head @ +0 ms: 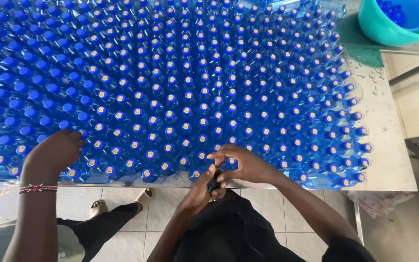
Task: The person repeatedly places small circular seals onto the caps of many blue plastic bottles arranged on a table. The person uses both hands to pick up seals and press them onto bottle caps one by one.
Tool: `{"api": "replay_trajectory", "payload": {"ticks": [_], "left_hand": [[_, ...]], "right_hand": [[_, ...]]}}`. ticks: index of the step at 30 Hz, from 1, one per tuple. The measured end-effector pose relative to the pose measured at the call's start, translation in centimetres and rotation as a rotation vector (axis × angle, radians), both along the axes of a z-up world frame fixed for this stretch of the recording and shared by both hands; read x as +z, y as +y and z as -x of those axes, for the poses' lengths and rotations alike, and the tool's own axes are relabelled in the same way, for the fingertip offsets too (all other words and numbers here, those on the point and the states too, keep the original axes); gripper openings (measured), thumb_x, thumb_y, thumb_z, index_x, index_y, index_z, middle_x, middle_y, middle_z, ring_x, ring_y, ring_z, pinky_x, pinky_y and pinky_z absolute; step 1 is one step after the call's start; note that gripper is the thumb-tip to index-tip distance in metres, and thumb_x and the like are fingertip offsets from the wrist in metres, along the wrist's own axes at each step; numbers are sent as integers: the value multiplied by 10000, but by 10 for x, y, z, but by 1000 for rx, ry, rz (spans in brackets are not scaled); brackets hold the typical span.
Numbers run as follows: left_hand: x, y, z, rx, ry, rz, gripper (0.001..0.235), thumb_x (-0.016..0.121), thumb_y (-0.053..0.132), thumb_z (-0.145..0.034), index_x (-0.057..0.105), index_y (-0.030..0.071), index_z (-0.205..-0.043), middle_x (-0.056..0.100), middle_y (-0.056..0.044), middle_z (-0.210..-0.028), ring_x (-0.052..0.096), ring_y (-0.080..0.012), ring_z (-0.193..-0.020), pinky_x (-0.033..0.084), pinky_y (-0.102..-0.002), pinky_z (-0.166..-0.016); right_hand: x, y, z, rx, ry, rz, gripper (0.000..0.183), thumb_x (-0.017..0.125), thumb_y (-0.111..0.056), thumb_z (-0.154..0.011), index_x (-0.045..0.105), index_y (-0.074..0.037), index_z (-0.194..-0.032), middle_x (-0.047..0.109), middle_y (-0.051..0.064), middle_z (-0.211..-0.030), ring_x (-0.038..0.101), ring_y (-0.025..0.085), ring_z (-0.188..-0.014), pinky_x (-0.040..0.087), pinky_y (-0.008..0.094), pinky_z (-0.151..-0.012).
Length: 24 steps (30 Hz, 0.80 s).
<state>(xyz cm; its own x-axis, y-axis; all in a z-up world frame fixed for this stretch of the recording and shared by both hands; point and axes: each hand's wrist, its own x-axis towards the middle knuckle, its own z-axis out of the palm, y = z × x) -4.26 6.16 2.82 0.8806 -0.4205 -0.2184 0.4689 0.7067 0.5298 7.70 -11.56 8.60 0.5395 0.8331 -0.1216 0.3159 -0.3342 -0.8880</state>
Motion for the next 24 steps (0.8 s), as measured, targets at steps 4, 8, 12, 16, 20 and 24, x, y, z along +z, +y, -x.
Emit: {"api": "replay_trajectory", "payload": {"ticks": [4,8,12,16,20,24], "left_hand": [[-3,-13,-8,-69,8,41,470,543,608,-1069,502,215,-1324,471,7,-883,359,-43,-602,282,-245,-590],[6,-20,-19,-72,-31,22,467,511,602,-1097,470,138,-1079,525,-88,-879,398,-79,-563,319,-233,-522],[-21,-33,-21,-32,0,22,496,477,557,-1148,505,81,-1286,516,-146,-898,428,-126,-554,358,-241,-462],[-6,-37,-37,12,-21,-2,584,466,539,-1147,513,43,-1453,511,-100,-867,414,-87,-545,369,-217,-457],[-26,-47,-43,74,47,39,491,492,488,-1151,547,53,-1373,499,-74,-842,420,-90,-559,367,-212,-475],[3,-44,-52,-9,-5,-71,459,516,606,-1077,561,159,-1171,520,19,-851,344,-61,-597,312,-267,-612]], "right_hand": [[-8,-15,4,-106,10,34,462,897,-257,-909,758,-317,-1346,774,-66,-1043,698,146,-1028,550,344,-975],[-18,-28,2,-187,-36,-96,449,921,-196,-873,799,-230,-1304,836,-23,-938,809,178,-954,611,356,-951],[-23,-40,-8,-252,-11,-140,430,927,-172,-852,847,-220,-1272,896,-19,-875,858,188,-930,599,340,-938],[-15,-43,-18,-262,-31,-132,451,904,-166,-879,828,-216,-1320,900,4,-911,849,235,-961,595,404,-954],[-24,-46,-29,-284,-60,-118,546,944,-195,-832,800,-188,-1358,891,33,-968,825,280,-994,598,458,-990],[-19,-51,-43,-260,-48,19,427,830,-287,-946,753,-207,-1358,867,-11,-978,855,185,-1022,597,433,-1110]]}}
